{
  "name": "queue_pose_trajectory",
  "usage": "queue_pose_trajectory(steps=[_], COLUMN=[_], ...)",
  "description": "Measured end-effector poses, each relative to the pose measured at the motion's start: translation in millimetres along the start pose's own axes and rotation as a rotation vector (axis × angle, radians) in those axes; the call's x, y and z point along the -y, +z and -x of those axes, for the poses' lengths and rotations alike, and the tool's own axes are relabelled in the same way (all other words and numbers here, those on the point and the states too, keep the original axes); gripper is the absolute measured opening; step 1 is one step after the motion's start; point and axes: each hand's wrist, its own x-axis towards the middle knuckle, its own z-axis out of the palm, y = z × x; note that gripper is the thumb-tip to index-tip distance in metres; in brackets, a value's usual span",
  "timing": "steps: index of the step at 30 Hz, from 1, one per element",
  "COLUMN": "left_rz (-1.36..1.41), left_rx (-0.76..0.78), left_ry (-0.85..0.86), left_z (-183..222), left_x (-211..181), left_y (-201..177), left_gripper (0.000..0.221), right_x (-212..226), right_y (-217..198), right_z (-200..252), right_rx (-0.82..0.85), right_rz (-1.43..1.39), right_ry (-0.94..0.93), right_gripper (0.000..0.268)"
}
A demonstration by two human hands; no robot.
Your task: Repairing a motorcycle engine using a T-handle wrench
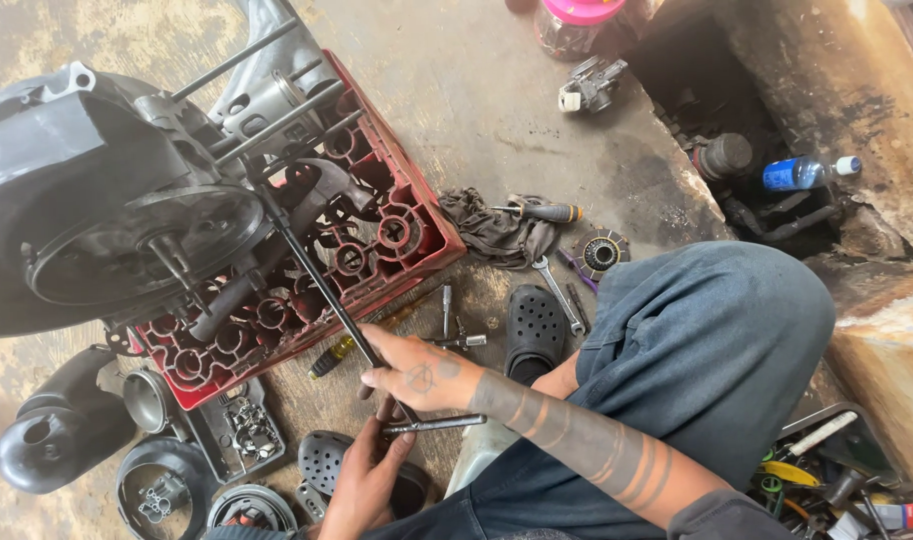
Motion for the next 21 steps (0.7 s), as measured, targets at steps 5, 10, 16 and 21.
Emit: queue_pose_trajectory(steps=[5, 10, 16, 21], left_rz=[-0.046, 0.283, -0.16, -0.495], left_rx=[-0.085, -0.156, -0.205, -0.512], left_ry=[0.098, 0.056, 0.145, 0.526], left_z=[7, 17, 41, 46], left_x=[5, 29, -5, -15], left_y=[-12, -25, -29, -27], left_gripper=[0.036, 0.027, 0.023, 0.016], right_x=[-9, -36, -3, 18], right_y=[-3, -2, -5, -1], right_z=[-6, -26, -10, 2], right_rx=[0.137, 0.198, -0.005, -0.065], right_rz=[-0.331, -0.361, 0.085, 0.069], right_ry=[-0.1, -0.177, -0.048, -0.118], right_gripper=[0.067, 0.046, 0.05, 0.048])
